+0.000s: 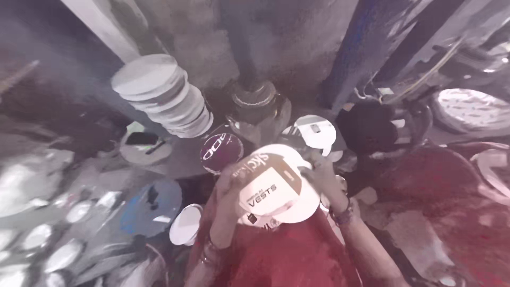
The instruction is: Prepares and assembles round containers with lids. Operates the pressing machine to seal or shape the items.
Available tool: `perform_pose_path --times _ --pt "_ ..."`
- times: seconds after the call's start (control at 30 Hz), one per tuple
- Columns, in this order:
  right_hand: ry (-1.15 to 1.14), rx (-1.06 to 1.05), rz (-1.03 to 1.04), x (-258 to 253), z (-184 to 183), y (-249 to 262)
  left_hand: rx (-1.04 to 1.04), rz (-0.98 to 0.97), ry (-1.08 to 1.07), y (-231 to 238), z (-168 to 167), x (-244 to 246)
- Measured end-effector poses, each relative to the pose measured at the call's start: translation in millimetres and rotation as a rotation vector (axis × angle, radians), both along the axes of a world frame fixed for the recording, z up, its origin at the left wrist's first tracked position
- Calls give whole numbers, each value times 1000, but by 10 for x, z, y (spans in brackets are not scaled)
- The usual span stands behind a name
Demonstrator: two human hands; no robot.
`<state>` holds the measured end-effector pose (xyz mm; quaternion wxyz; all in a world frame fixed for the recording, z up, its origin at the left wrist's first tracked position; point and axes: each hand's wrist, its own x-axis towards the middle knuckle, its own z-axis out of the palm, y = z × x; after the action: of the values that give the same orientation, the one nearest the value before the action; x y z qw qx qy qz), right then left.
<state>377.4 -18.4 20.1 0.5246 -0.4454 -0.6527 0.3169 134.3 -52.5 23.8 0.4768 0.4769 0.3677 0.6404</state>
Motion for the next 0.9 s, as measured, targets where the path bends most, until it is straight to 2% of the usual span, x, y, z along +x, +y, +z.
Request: perform_pose_path --times 0.1,0.17,0.23,0.3,0.4,0.47,0.5,0.57,0.63,0.7,0.73,0.8,0.9 --pt "176 -55 -64 189 55 30 71 74 -147 120 33 -238" --pt "207 -37 -134 282 75 49 115 94 -158 182 17 -442" --pt "217 -32 -139 238 79 11 71 97 -209 155 11 -442" --pt "178 -26 -84 44 87 -105 -11 88 -195 83 -33 -276" --pt "214 14 152 -268 52 -228 -83 72 -140 22 -97 0" --pt "153 -8 232 -249 62 -166 -93 72 -144 29 -87 44" --pt "61 -29 162 -164 78 -82 -99 82 -140 39 -70 7" --pt "-239 -42 -166 134 49 206 -95 85 -228 60 -51 -133" --pt "-536 -194 -461 472 -3 524 -102 88 -322 61 -111 -317" --pt "-720 -350 -543 778 -132 788 -123 119 -429 72 -131 -401" --pt "-738 -386 -555 853 -170 849 -120 97 -487 73 -110 -415" --pt "-621 -325 -563 869 -166 849 -121 79 -619 78 -56 -401" --pt "-144 -129 -509 909 -153 761 -129 -18 -798 94 -112 -455"
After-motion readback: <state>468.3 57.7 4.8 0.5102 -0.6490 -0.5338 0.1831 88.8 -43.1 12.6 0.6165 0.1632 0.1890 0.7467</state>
